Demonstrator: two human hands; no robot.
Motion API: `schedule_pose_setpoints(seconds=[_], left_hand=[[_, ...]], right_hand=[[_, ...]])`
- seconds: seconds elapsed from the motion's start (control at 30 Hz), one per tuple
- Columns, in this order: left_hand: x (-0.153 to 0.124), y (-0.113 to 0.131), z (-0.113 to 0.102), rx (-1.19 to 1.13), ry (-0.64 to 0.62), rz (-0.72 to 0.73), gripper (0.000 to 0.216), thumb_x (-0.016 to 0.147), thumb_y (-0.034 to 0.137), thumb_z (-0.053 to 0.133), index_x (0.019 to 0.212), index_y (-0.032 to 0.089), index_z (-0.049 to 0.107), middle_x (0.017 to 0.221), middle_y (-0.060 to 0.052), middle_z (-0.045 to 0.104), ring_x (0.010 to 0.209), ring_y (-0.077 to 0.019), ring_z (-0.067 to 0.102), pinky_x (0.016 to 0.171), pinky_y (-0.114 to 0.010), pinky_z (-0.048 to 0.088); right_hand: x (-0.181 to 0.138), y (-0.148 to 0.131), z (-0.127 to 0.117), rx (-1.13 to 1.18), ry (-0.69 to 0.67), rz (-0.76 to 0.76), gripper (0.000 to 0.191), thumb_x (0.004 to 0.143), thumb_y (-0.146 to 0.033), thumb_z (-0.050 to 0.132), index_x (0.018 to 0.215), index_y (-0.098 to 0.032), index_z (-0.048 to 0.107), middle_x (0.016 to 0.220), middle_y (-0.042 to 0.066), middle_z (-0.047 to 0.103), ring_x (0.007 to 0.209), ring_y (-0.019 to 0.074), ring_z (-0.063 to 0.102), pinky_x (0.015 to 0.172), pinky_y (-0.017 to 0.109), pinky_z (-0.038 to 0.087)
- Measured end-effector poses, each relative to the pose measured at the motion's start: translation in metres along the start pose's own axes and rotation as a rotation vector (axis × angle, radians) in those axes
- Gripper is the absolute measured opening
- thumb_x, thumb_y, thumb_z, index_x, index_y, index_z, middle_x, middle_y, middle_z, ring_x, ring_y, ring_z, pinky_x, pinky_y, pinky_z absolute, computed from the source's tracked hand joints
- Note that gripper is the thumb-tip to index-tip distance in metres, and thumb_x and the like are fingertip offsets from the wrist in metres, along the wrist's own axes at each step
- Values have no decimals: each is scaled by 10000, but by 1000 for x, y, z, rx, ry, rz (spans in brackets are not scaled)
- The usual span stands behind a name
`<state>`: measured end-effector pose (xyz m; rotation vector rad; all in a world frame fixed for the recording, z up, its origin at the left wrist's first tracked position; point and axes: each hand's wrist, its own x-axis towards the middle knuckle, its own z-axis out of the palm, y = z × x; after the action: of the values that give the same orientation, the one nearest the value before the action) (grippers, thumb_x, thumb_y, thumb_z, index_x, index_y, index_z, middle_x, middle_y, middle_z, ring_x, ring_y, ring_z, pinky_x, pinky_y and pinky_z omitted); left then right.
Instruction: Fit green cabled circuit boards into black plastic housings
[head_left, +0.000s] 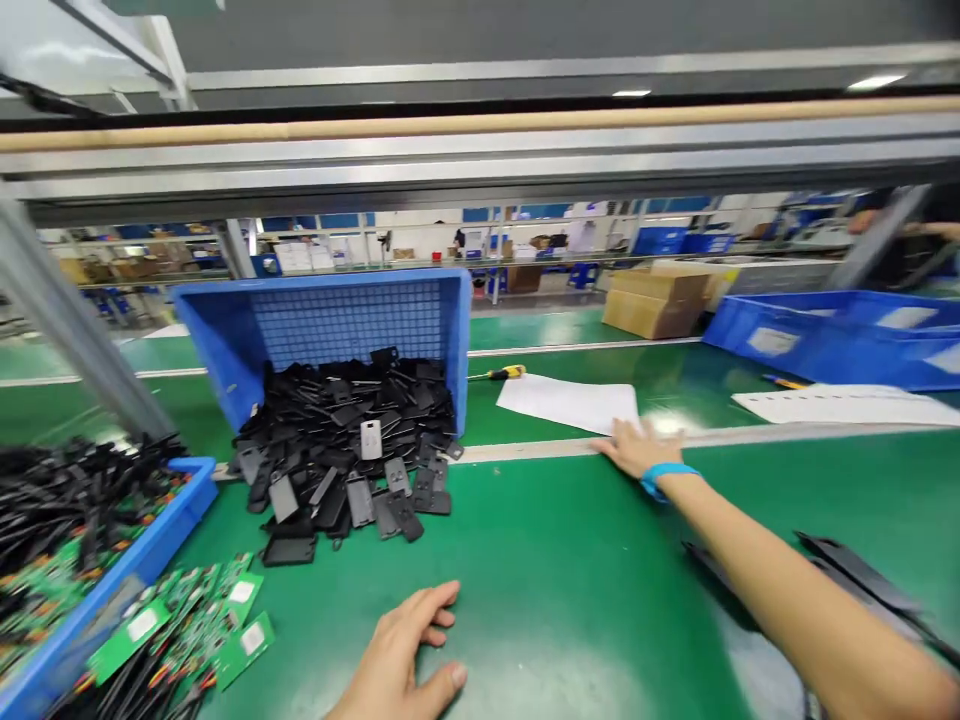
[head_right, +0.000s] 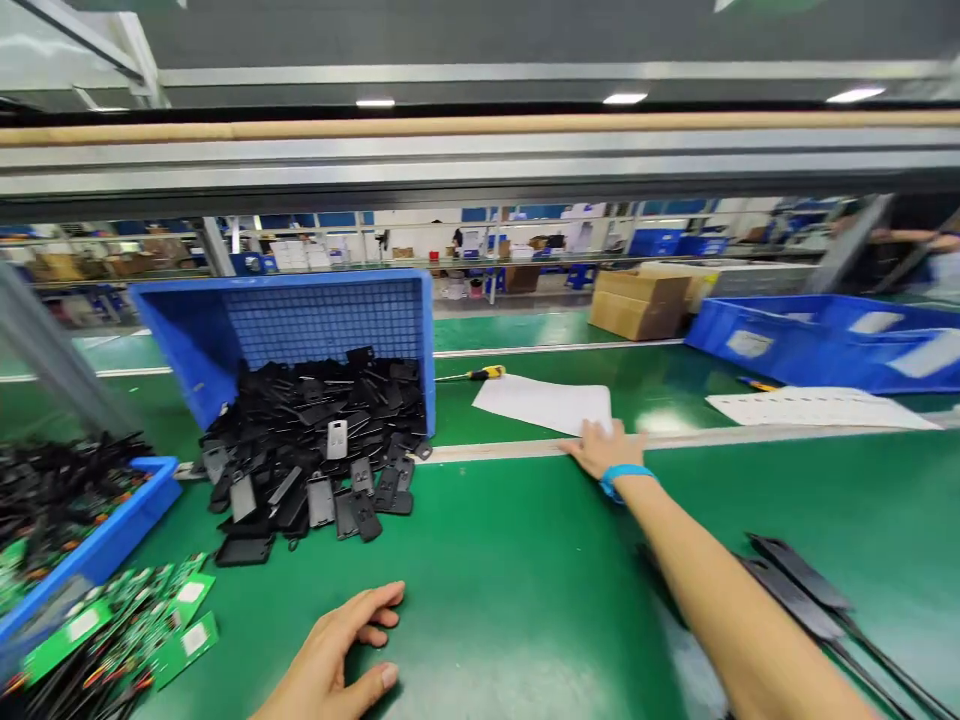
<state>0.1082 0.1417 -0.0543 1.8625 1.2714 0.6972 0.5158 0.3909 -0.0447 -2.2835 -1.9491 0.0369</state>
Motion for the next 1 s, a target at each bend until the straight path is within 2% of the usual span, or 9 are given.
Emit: schedule_pose_setpoints(seconds=[0.13,0.23,0.37,0.5,0.63,0.73,0.83,0.93,1.0], left_hand=[[-3,33,-6,46,14,-57,609,762,169,627,1350,192,474,1241,-101,582,1021,-192,579,951,-315,477],[0,54,-27,384,24,-3,509,822,174,582,1320,174,475,1261,-104,565,1114,-227,539,983,-354,452],[-11,71,-75,947,46,-348,350,807,31,489,1143,102,556,1112,-167,616,1047,-298,591,883,-412,488],[-54,61,-117,1031,136,-607,380,761,-51,413,1107,23,551,1023,-250,635,967,-373,635,777,-462,498],[-107,35,-134,1016,155,-731,326,746,-15,479,1050,66,564,990,-203,668,966,-352,641,769,-416,488],[-131,21,-141,955,171,-676,226,786,59,505,977,165,563,935,-84,686,920,-256,647,752,-328,469],[-137,19,-146,882,388,-510,155,857,156,428,959,192,539,925,-65,668,860,-230,630,726,-330,448],[-121,30,-141,678,662,-310,213,892,325,389,986,196,531,885,-63,644,762,-212,609,699,-336,456],[-99,42,-127,422,677,-204,267,854,417,464,976,192,540,804,-41,623,692,-191,595,658,-310,471]], right_hand=[[-18,-35,7,230,173,-98,777,892,-593,250,1404,-20,365,1466,295,319,1365,464,251,1026,692,198],[-72,-87,2,495,10,-404,753,823,-597,378,1338,-52,448,1397,241,460,1294,365,429,1079,552,321],[-177,-154,-22,705,-282,-689,603,821,-598,451,1277,-211,530,1375,121,521,1258,272,493,1084,429,386],[-250,-195,-35,759,-428,-845,468,860,-476,474,1227,-200,568,1344,119,534,1240,248,498,1089,410,372],[-274,-210,-24,811,-460,-891,356,864,-343,484,1160,-178,594,1232,121,594,1148,239,546,1028,409,409],[-277,-211,-15,869,-428,-902,290,850,-280,488,1082,-169,623,1141,116,630,1071,232,575,976,403,432],[-278,-210,-14,935,-398,-891,254,837,-255,493,1014,-166,652,1047,110,661,985,228,601,912,401,453],[-279,-211,-15,1046,-447,-854,232,840,-296,511,939,-173,679,970,105,682,923,229,615,881,421,458],[-279,-212,-14,1237,-611,-763,289,825,-402,574,988,-180,663,997,107,683,939,226,624,903,432,455]])
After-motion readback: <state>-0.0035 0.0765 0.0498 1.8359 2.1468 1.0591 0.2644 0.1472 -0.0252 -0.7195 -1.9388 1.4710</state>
